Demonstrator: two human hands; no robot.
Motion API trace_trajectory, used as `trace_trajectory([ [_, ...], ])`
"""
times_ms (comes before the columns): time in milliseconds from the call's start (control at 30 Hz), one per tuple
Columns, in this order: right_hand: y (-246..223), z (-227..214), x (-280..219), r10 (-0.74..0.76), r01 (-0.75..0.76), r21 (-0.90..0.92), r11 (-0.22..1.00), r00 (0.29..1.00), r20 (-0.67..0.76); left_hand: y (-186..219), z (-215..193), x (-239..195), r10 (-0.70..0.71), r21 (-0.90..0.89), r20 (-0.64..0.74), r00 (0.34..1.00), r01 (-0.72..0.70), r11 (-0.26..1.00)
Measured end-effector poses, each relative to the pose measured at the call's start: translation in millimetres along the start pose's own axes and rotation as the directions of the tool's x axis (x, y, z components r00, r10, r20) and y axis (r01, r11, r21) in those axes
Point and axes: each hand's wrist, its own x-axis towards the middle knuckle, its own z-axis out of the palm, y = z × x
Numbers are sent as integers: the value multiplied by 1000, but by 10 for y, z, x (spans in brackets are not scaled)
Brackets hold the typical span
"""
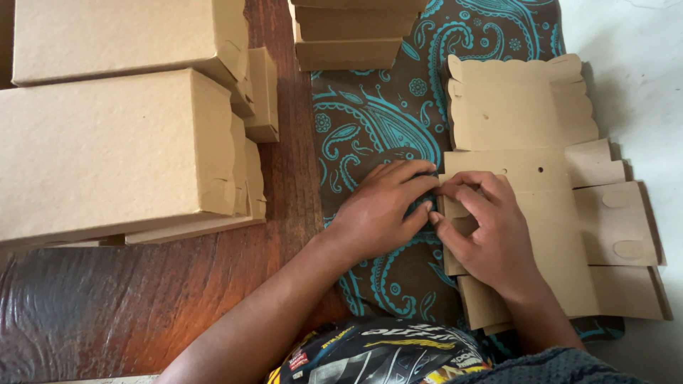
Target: The person assembles a flat cardboard box by folding the side panels and inserting the locking tabs into their slots. They then fold and tuck the top flaps to close the box and place the finished unit onto a stack of completed boxes.
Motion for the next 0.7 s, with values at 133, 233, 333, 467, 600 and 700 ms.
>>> trace_trajectory([
  [133,-2,0,-5,11,-11,-3,1000,1000,3,2,4,-2,-1,-9,1,1000,1,1000],
  [233,3,3,-4,-1,1,0,1000,1000,-8,-1,14,-2,5,-12,-10,1000,-6,1000],
  [333,-15,-8,0,-4,4,10,1000,1000,-5,8,17,-6,12,-3,-22,1000,-12,1000],
  [467,-1,-7,-1,-21,21,10,1000,999,-25,16,16,-5,6,4,-18,1000,-6,1000],
  [600,2,12,-18,13,-13,-6,1000,1000,-17,-27,50,-27,20,22,-36,999,-19,1000],
  [700,18,23,-25,17,-17,-7,1000,1000,-11,-60,88,-36,27,19,-46,999,-26,999],
])
